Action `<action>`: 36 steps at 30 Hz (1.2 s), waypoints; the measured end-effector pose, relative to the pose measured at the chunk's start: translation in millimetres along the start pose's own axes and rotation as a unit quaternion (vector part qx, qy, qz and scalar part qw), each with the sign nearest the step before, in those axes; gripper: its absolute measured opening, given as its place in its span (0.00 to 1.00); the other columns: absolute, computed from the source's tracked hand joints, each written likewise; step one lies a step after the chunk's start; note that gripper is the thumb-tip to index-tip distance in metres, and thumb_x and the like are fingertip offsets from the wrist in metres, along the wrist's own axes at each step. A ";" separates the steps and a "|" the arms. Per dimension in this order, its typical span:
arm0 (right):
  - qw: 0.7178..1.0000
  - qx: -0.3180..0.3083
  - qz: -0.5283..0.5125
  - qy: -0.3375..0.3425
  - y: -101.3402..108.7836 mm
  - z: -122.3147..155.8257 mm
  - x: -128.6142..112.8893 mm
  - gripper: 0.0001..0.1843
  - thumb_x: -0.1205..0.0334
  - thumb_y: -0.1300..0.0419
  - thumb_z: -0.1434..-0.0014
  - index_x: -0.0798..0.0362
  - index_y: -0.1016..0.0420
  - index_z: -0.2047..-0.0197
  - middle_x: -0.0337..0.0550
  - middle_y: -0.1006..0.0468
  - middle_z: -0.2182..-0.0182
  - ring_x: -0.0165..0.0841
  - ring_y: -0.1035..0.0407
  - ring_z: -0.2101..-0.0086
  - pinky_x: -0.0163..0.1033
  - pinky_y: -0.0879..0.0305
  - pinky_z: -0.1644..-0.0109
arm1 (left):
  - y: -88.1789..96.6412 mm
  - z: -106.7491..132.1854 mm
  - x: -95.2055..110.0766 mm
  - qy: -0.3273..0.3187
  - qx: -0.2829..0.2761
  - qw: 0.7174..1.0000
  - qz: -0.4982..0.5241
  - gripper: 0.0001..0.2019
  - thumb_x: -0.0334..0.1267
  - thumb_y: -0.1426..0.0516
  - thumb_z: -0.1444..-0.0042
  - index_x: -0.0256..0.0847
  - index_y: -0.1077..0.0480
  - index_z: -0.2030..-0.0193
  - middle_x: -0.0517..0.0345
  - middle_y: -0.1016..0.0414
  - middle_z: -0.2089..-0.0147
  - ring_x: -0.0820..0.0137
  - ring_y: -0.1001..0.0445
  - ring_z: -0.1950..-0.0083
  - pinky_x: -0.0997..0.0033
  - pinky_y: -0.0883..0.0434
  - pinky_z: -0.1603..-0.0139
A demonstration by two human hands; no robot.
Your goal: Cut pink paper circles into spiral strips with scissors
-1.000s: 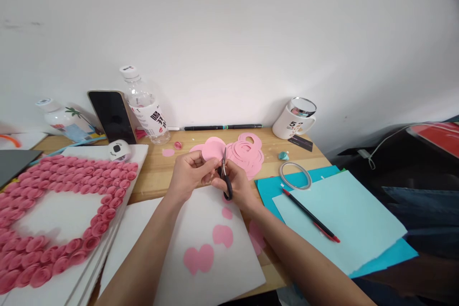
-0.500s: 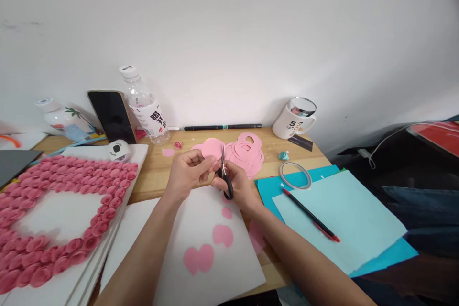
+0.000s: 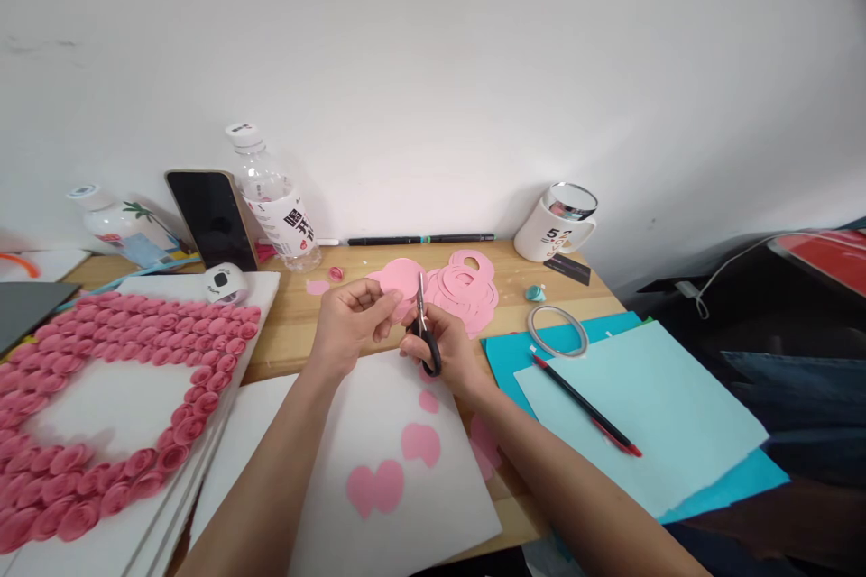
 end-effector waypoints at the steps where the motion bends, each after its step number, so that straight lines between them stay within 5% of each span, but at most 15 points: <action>1: 1.000 0.000 -0.003 -0.002 -0.4 0.0 -0.3 0.15 0.57 0.36 0.56 0.53 0.37 0.68 0.31 0.36 0.83 0.23 0.44 0.82 0.29 0.48 0.80 | 0.4 0.0 0.3 -0.001 0.003 1.000 0.001 0.13 0.36 0.40 0.53 0.37 0.37 0.82 0.66 0.38 0.88 0.82 0.43 0.86 0.79 0.44 0.82; 12: 1.000 -0.008 -0.020 -0.012 -2.0 0.6 3.1 0.14 0.57 0.37 0.55 0.53 0.36 0.68 0.30 0.34 0.84 0.22 0.44 0.85 0.28 0.48 0.82 | 7.0 -1.4 1.8 -0.012 0.049 0.998 0.041 0.09 0.37 0.40 0.53 0.37 0.33 0.78 0.67 0.38 0.88 0.82 0.43 0.86 0.79 0.44 0.83; 20: 1.000 -0.019 -0.010 -0.008 -5.1 0.8 2.1 0.17 0.54 0.35 0.56 0.53 0.35 0.69 0.33 0.32 0.82 0.24 0.41 0.83 0.30 0.45 0.80 | -10.2 4.2 -3.7 0.027 0.005 0.999 0.019 0.12 0.40 0.40 0.52 0.37 0.35 0.80 0.65 0.37 0.86 0.81 0.43 0.86 0.79 0.43 0.85; 36: 0.998 -0.017 0.023 0.048 -3.4 -0.9 -10.6 0.22 0.48 0.33 0.57 0.52 0.39 0.70 0.34 0.36 0.78 0.25 0.45 0.77 0.31 0.48 0.76 | -7.5 4.7 -5.8 0.042 -0.034 0.998 -0.039 0.15 0.43 0.40 0.55 0.36 0.37 0.82 0.64 0.37 0.83 0.81 0.42 0.84 0.81 0.44 0.85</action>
Point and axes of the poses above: each hand's wrist, its own z-axis away from the middle knuckle, its own y-axis out of the back of the hand, x = y × z, the point moved 8 cm from there along -z, towards the middle knuckle
